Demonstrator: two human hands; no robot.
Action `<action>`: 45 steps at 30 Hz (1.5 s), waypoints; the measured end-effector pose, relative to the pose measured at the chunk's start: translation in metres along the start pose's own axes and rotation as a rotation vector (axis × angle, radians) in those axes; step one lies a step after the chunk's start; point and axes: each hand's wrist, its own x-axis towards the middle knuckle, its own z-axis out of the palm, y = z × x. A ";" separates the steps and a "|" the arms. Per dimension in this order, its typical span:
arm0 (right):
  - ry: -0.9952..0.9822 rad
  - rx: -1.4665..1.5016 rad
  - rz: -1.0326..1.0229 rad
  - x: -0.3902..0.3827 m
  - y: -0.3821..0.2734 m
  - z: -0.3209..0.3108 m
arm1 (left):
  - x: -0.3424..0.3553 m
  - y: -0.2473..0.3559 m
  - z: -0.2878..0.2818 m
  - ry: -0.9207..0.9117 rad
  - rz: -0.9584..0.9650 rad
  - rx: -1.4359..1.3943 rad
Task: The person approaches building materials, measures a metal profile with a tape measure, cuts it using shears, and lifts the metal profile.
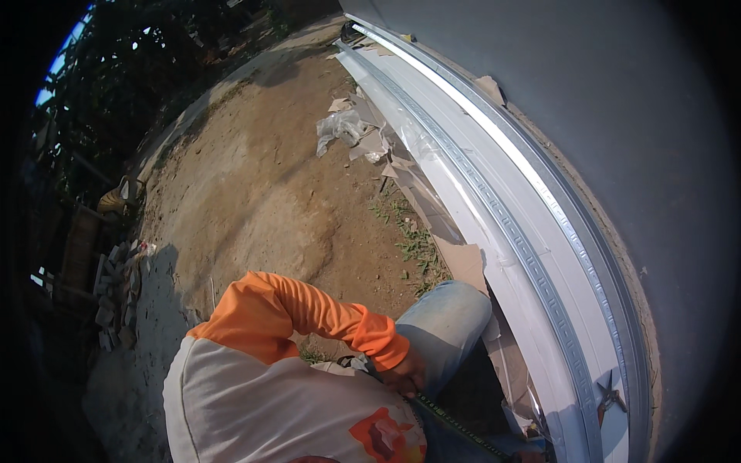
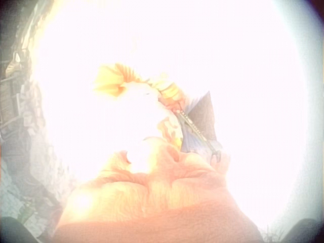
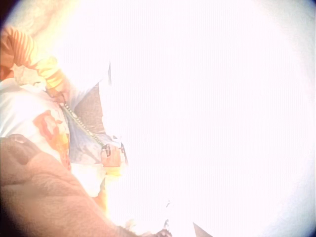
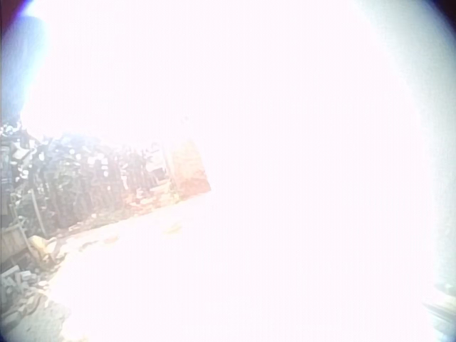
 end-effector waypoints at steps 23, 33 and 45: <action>0.001 0.202 0.094 0.035 -0.031 -0.013 | -0.014 0.120 -0.020 1.034 0.589 0.134; 0.694 1.986 0.302 0.007 -0.019 0.048 | 0.116 0.036 0.060 0.220 0.466 0.292; 1.557 1.825 0.804 -0.116 -0.120 0.169 | 0.148 0.048 0.104 -0.645 0.615 0.883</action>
